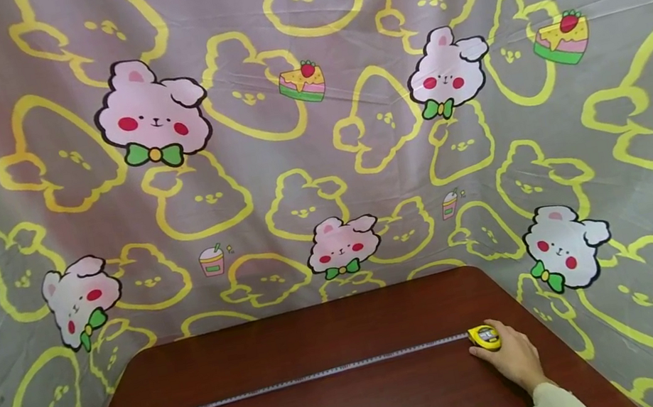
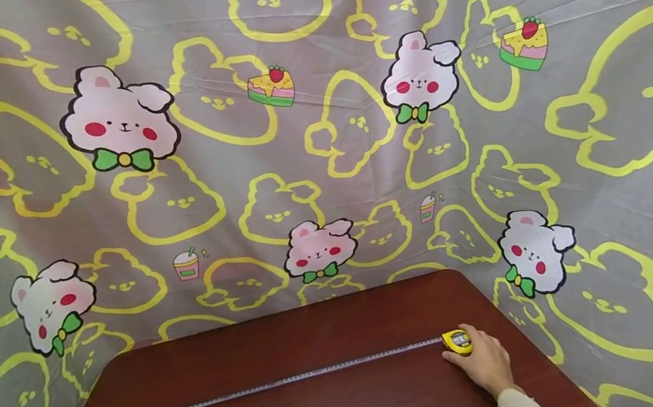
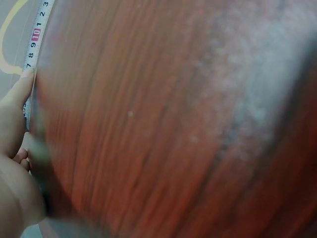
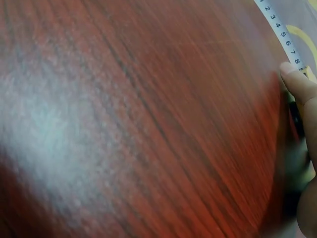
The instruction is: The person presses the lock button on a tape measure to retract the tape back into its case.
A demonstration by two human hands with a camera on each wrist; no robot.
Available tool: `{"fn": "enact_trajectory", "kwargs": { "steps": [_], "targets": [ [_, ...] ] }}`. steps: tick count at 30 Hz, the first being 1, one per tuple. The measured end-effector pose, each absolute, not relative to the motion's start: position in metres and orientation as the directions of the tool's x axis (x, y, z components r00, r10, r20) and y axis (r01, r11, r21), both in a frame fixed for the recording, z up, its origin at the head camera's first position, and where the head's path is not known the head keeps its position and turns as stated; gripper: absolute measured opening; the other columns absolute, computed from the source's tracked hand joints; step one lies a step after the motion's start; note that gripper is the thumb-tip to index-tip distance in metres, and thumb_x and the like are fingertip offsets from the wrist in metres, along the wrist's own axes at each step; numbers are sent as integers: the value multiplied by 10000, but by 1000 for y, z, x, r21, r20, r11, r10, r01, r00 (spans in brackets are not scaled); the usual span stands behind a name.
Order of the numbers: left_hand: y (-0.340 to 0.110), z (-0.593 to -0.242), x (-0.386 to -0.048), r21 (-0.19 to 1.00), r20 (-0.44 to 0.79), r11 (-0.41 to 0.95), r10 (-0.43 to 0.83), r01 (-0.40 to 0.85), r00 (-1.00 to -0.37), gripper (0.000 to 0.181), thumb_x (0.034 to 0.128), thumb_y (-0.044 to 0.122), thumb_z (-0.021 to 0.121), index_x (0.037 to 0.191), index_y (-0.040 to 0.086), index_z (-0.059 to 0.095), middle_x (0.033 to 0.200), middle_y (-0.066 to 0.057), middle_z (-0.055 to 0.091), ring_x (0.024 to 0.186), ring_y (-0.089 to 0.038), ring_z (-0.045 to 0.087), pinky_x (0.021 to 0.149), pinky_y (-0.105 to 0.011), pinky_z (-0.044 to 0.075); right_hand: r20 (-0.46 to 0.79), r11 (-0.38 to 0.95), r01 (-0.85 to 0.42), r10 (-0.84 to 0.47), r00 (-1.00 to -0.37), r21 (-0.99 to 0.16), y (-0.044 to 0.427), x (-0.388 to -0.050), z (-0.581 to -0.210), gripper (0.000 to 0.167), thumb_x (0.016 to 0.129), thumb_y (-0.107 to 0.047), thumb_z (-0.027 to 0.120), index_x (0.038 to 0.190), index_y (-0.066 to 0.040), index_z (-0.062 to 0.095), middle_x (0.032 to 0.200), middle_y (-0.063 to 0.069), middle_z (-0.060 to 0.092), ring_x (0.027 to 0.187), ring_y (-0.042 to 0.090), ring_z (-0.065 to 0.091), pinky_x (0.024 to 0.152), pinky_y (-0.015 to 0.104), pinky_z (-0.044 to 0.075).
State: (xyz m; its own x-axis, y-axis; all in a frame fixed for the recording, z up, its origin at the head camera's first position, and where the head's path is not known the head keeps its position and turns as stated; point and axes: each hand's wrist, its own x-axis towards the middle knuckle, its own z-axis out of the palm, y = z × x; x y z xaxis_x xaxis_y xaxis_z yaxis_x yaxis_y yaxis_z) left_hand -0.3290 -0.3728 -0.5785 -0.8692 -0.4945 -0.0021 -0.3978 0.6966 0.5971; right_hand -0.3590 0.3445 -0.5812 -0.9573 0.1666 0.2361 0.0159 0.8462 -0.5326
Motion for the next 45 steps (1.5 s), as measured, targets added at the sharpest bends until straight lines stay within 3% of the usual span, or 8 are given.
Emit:
{"fn": "enact_trajectory", "kwargs": {
  "steps": [8, 17, 24, 30, 38, 45],
  "targets": [
    [-374, -576, -325, 646, 62, 684, -490, -340, -869, 976, 753, 749, 766, 1293, -31, 541, 1422, -384, 369, 1243, -636, 367, 1064, -786, 51, 234, 847, 22, 171, -957, -531, 343, -363, -578, 806, 856, -470, 827, 1435, -5, 515, 1337, 312, 574, 1125, 481, 577, 862, 667, 405],
    [-382, -572, -321, 684, 40, 658, -466, -316, -884, 968, 743, 755, 773, 1261, -23, 520, 1407, -380, 383, 1282, -609, 346, 1045, -803, 34, 223, 837, 5, 152, -963, -547, 343, -362, -571, 799, 853, -444, 831, 1438, 0, 516, 1328, 308, 573, 1106, 458, 576, 832, 659, 411],
    [-384, -562, -321, 691, 51, 657, -462, -303, -886, 971, 732, 777, 766, 1249, -6, 518, 1387, -363, 386, 1251, -593, 381, 974, -781, 171, 222, 834, -3, 143, -965, -552, 347, -365, -565, 820, 852, -454, 835, 1434, 23, 511, 1314, 298, 579, 1089, 432, 578, 846, 624, 447],
    [-386, -548, -321, 696, 99, 670, -446, -259, -890, 934, 768, 742, 769, 1251, -22, 534, 1394, -358, 395, 1280, -562, 373, 949, -773, 215, 242, 822, -32, 130, -962, -568, 348, -366, -557, 806, 856, -427, 838, 1435, 29, 513, 1310, 301, 578, 1079, 432, 574, 851, 601, 454],
    [-390, -534, -323, 680, 215, 712, -420, -174, -882, 802, 822, 598, 822, 1182, -73, 572, 1273, -351, 539, 1156, -531, 519, 884, -682, 404, 311, 818, -93, 108, -944, -567, 349, -366, -544, 796, 862, -404, 846, 1423, 57, 519, 1321, 323, 569, 1084, 442, 573, 875, 585, 460],
    [-390, -521, -322, 710, 241, 696, -386, -110, -890, 709, 877, 493, 817, 1166, -95, 546, 1217, -361, 560, 1126, -525, 523, 925, -652, 397, 334, 812, -122, 93, -938, -570, 352, -363, -528, 790, 873, -401, 840, 1429, 56, 515, 1330, 320, 568, 1100, 441, 571, 895, 582, 463]
  ]
}}
